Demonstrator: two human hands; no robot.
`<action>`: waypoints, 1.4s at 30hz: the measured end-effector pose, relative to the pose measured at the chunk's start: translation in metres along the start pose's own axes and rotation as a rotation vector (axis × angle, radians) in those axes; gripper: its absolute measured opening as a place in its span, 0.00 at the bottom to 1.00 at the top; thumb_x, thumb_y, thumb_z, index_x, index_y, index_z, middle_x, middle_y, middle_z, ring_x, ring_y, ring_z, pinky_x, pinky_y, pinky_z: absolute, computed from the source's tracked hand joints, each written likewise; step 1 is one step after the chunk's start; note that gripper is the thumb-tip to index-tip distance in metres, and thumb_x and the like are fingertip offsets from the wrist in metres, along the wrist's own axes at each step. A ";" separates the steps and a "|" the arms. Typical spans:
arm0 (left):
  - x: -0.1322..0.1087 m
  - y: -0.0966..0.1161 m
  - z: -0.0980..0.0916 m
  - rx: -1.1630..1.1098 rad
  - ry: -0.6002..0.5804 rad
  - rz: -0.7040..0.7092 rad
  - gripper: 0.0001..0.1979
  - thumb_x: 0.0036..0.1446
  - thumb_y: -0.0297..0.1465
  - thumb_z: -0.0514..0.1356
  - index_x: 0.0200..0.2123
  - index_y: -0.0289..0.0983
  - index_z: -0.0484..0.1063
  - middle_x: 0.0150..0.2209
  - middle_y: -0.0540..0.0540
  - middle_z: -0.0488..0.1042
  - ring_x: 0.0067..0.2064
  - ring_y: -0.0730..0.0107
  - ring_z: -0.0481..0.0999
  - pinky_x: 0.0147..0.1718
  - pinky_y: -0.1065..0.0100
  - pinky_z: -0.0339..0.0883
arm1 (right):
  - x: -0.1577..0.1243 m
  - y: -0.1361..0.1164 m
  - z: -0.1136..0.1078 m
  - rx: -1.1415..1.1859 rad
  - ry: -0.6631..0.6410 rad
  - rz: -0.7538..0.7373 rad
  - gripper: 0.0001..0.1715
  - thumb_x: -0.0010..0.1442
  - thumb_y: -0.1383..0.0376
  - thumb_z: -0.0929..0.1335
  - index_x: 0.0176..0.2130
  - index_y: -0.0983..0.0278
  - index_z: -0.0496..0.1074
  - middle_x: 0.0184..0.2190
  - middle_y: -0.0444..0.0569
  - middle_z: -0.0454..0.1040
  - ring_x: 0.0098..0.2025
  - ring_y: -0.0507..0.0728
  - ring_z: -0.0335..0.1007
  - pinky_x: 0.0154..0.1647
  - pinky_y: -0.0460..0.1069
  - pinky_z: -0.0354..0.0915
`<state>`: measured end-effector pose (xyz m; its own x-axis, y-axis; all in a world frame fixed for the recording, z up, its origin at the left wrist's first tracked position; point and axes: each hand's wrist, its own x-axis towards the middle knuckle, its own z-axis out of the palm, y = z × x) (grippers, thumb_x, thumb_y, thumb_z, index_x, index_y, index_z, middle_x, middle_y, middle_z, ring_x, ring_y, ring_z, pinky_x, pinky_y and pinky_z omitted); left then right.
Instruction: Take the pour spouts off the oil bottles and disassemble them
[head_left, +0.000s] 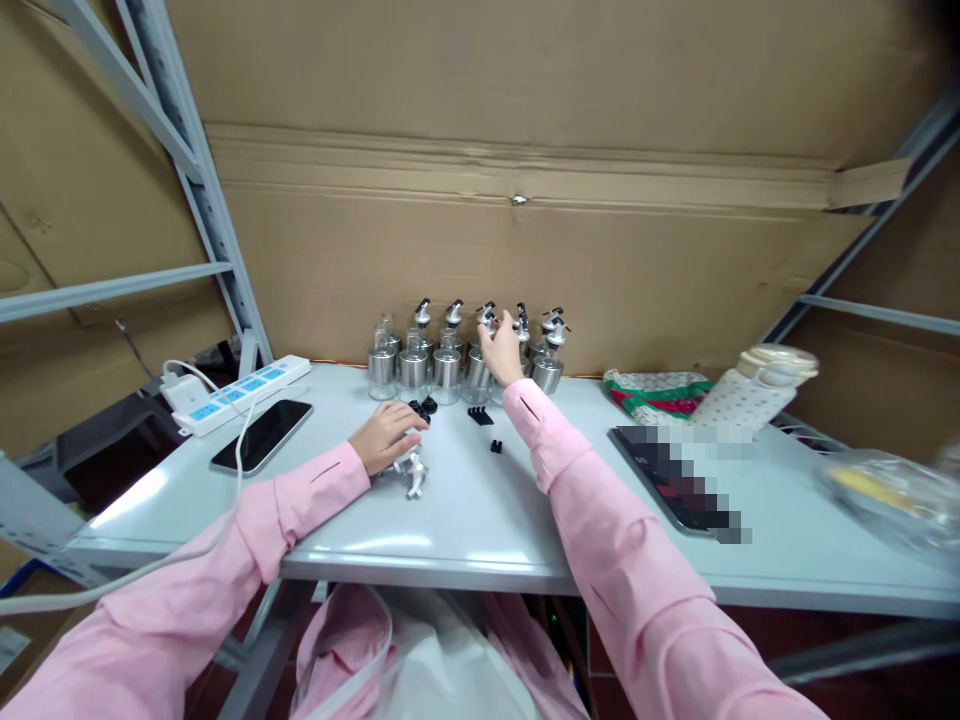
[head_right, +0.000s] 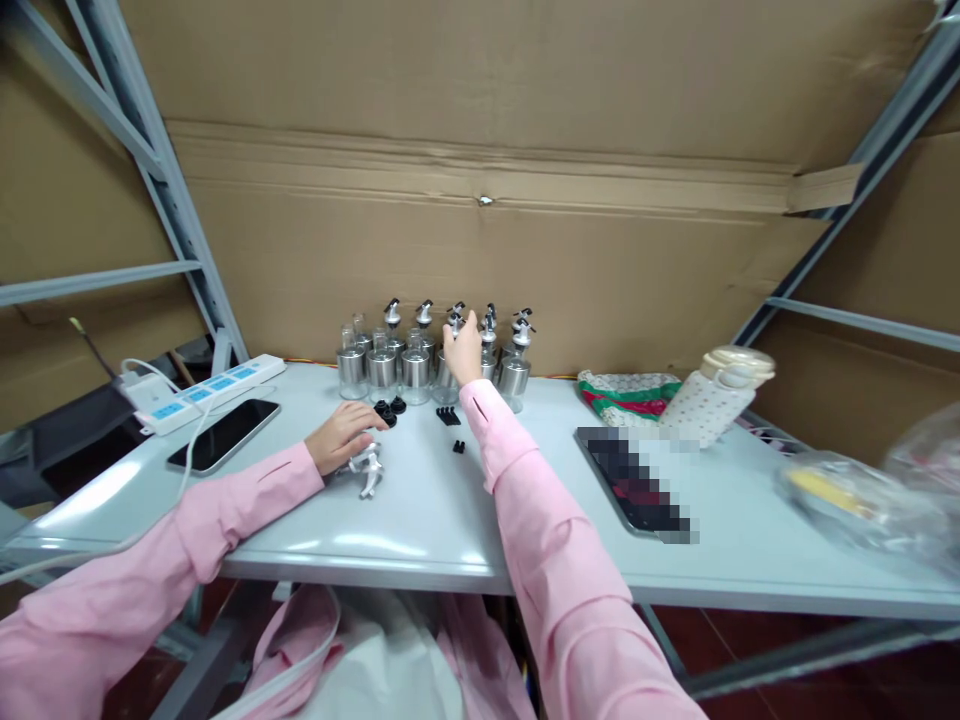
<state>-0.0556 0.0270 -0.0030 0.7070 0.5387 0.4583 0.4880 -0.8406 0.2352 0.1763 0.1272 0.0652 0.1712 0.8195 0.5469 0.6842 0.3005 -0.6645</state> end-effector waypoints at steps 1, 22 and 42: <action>0.000 0.000 0.000 0.000 -0.002 -0.005 0.24 0.62 0.45 0.38 0.42 0.37 0.68 0.42 0.42 0.73 0.46 0.63 0.66 0.49 0.59 0.52 | 0.002 0.000 0.004 0.013 0.002 0.042 0.36 0.58 0.59 0.59 0.59 0.77 0.47 0.54 0.68 0.61 0.58 0.63 0.57 0.57 0.58 0.53; 0.001 0.004 -0.002 0.010 0.130 -0.031 0.25 0.61 0.45 0.39 0.48 0.36 0.63 0.43 0.41 0.71 0.47 0.62 0.65 0.49 0.60 0.52 | -0.116 -0.041 -0.031 0.537 -0.050 -0.301 0.32 0.63 0.52 0.54 0.63 0.54 0.38 0.39 0.49 0.68 0.30 0.54 0.66 0.38 0.55 0.67; 0.001 0.001 0.003 -0.024 0.126 0.012 0.25 0.62 0.46 0.39 0.46 0.35 0.64 0.41 0.42 0.71 0.45 0.63 0.65 0.47 0.61 0.55 | -0.146 -0.041 -0.028 0.712 -0.211 -0.308 0.17 0.61 0.52 0.58 0.45 0.60 0.60 0.26 0.43 0.67 0.28 0.52 0.65 0.33 0.50 0.64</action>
<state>-0.0529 0.0267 -0.0049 0.6418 0.5187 0.5648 0.4668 -0.8486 0.2489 0.1435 -0.0182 0.0266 -0.1377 0.7026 0.6982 0.0499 0.7089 -0.7035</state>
